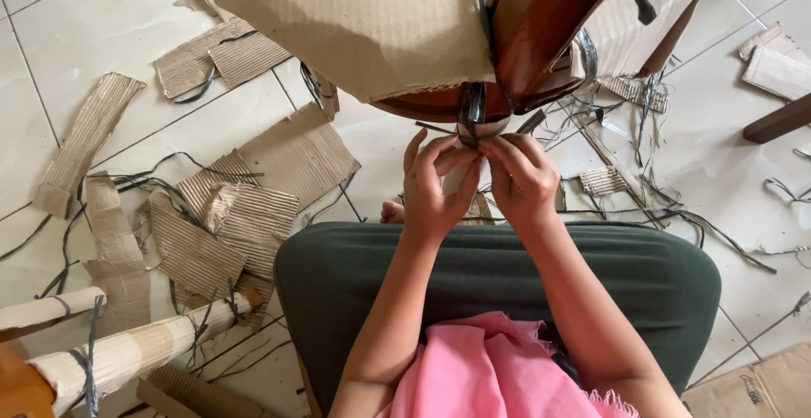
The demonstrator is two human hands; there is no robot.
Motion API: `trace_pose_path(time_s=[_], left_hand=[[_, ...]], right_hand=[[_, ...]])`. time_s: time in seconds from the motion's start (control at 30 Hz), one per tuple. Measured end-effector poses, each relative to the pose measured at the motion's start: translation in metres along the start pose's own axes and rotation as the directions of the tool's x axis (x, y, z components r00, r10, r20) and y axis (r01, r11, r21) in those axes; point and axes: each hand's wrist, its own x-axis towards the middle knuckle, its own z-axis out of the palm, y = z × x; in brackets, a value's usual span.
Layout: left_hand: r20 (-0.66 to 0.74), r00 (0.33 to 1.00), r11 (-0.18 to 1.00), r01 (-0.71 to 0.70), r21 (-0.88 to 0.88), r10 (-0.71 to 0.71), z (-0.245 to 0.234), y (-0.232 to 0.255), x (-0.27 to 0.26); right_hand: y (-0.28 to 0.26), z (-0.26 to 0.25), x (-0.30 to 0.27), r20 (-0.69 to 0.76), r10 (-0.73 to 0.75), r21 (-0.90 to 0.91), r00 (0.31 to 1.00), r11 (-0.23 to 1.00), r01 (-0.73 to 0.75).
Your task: Wrapping wooden chair legs with protective corrugated cardboard and securing them with black plastic ties.
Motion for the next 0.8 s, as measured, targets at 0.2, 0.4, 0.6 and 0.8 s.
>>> trace_pose_path(time_s=[0.2, 0.4, 0.6, 0.8], left_hand=[[-0.019, 1.000, 0.997, 0.001, -0.079, -0.003, -0.001, 0.004, 0.000], [-0.048, 0.992, 0.972, 0.100, -0.211, -0.113, 0.004, 0.003, -0.010], [-0.074, 0.991, 0.973, 0.095, -0.212, -0.113, 0.006, 0.002, -0.015], [-0.094, 0.984, 0.960, 0.122, -0.251, -0.150, -0.002, 0.014, 0.002]], right_hand=[[0.004, -0.010, 0.001, 0.106, -0.092, -0.016, 0.990, 0.995, 0.094], [0.005, -0.014, 0.003, 0.098, -0.094, 0.044, 0.991, 0.995, 0.090], [0.010, -0.014, 0.003, 0.095, -0.097, 0.064, 0.991, 0.994, 0.091], [0.005, -0.013, 0.007, 0.092, -0.082, 0.075, 0.992, 0.994, 0.075]])
